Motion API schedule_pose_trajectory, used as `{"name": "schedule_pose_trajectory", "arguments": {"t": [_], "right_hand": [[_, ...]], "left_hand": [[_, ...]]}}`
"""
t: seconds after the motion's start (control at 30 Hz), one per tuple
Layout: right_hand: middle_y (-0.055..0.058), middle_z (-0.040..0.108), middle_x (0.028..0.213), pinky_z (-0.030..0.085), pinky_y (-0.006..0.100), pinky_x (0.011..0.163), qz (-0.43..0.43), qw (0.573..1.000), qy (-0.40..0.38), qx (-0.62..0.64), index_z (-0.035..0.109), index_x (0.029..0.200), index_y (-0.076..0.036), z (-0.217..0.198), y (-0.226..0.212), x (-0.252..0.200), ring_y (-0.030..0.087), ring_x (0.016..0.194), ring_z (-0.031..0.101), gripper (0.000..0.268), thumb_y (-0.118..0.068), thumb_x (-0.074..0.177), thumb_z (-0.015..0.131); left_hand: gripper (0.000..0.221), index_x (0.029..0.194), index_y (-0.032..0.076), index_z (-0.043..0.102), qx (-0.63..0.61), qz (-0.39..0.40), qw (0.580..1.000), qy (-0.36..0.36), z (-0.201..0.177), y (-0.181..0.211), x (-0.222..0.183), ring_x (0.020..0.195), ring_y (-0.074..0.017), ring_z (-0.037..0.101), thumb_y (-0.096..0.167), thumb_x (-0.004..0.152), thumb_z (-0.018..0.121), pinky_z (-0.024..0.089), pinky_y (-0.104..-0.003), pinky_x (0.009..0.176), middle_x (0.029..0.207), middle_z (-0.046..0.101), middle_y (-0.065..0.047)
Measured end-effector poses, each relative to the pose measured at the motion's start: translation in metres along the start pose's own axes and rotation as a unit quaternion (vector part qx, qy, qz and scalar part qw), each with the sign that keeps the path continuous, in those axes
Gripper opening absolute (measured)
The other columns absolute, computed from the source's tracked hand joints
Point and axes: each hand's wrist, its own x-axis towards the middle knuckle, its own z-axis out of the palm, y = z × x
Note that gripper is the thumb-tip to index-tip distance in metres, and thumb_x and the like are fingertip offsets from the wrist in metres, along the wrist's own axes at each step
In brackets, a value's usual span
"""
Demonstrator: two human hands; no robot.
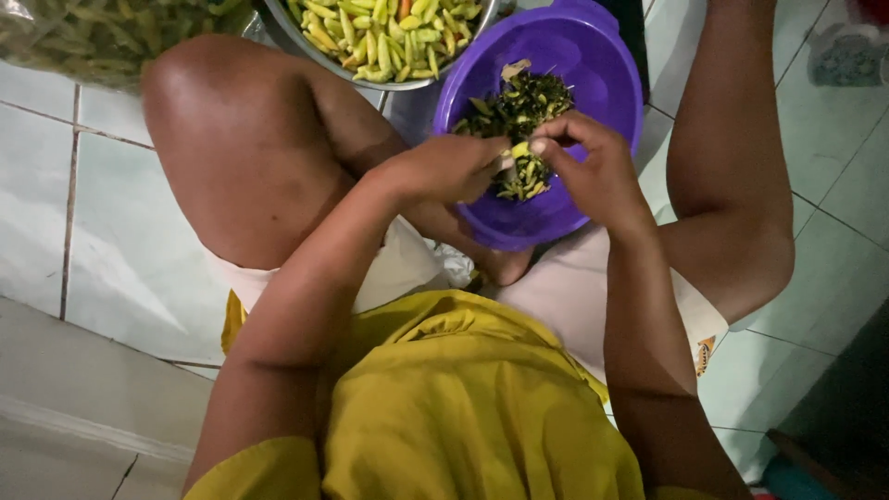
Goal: A person sits on the floor and manually removes the stems from green chilies, sorting them into a bowl.
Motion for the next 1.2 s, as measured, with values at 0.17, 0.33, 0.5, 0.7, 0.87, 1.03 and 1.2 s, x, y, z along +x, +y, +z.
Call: {"name": "schedule_pose_trajectory", "arguments": {"t": [0.17, 0.33, 0.5, 0.7, 0.87, 1.03, 1.2], "right_hand": [[-0.001, 0.063, 0.095, 0.048, 0.034, 0.094, 0.083, 0.987, -0.02, 0.136, 0.069, 0.107, -0.005, -0.003, 0.025, -0.01, 0.011, 0.098, 0.052, 0.007, -0.011, 0.108, 0.069], [0.004, 0.062, 0.104, 0.045, 0.035, 0.101, 0.088, 0.988, 0.021, 0.126, 0.067, 0.117, -0.002, -0.006, 0.042, -0.013, 0.015, 0.107, 0.053, 0.013, -0.011, 0.108, 0.069], [0.025, 0.068, 0.094, 0.052, 0.06, 0.089, 0.167, 0.95, -0.017, -0.264, 0.074, 0.109, 0.0, 0.03, 0.05, -0.036, 0.051, 0.1, 0.067, 0.017, -0.014, 0.099, 0.074], [0.007, 0.073, 0.102, 0.059, 0.055, 0.087, 0.302, 0.865, -0.093, -0.39, 0.075, 0.111, -0.023, 0.069, 0.107, -0.037, 0.04, 0.104, 0.072, 0.02, -0.019, 0.092, 0.072], [0.008, 0.074, 0.098, 0.058, 0.056, 0.087, 0.245, 0.922, -0.033, -0.297, 0.075, 0.112, -0.024, 0.049, 0.057, -0.041, 0.04, 0.1, 0.072, 0.019, -0.026, 0.095, 0.067], [0.014, 0.077, 0.099, 0.058, 0.046, 0.084, 0.148, 0.977, 0.044, -0.148, 0.077, 0.116, -0.015, 0.018, 0.024, -0.044, 0.036, 0.095, 0.074, 0.022, -0.009, 0.095, 0.072], [0.014, 0.073, 0.097, 0.058, 0.04, 0.082, 0.021, 0.994, 0.082, -0.07, 0.079, 0.114, -0.008, 0.004, -0.015, -0.04, 0.032, 0.091, 0.074, 0.016, -0.007, 0.098, 0.079]], "left_hand": [[0.051, 0.149, -0.005, 0.049, 0.054, 0.014, 0.998, -0.015, 0.007, -0.008, 0.002, 0.071, -0.0338, 0.072, 0.019, 0.104, 0.042, 0.058, -0.049, 0.072, 0.078, 0.073, -0.017], [0.051, 0.148, -0.009, 0.047, 0.039, 0.035, 0.999, -0.013, -0.001, -0.005, 0.001, 0.075, -0.0397, 0.073, 0.016, 0.104, 0.041, 0.058, -0.052, 0.071, 0.081, 0.073, -0.02], [0.051, 0.15, -0.005, 0.045, 0.002, 0.002, 1.0, 0.006, -0.001, -0.007, 0.004, 0.071, -0.03, 0.072, 0.021, 0.108, 0.034, 0.055, -0.044, 0.063, 0.081, 0.073, -0.013], [0.049, 0.151, -0.002, 0.046, -0.017, 0.001, 1.0, 0.015, 0.003, -0.013, 0.012, 0.066, -0.0268, 0.07, 0.023, 0.11, 0.033, 0.054, -0.042, 0.061, 0.079, 0.072, -0.011], [0.048, 0.151, -0.002, 0.048, 0.001, -0.012, 1.0, 0.028, 0.001, -0.005, 0.006, 0.068, -0.0319, 0.07, 0.022, 0.11, 0.039, 0.053, -0.046, 0.062, 0.082, 0.072, -0.018], [0.049, 0.15, -0.003, 0.049, -0.004, -0.028, 0.999, 0.025, -0.001, 0.002, 0.005, 0.074, -0.0367, 0.073, 0.022, 0.11, 0.037, 0.055, -0.047, 0.065, 0.091, 0.073, -0.023], [0.047, 0.151, -0.001, 0.049, 0.039, -0.038, 0.998, 0.026, 0.001, 0.008, 0.005, 0.077, -0.0343, 0.075, 0.02, 0.111, 0.039, 0.058, -0.045, 0.066, 0.098, 0.075, -0.022]]}}
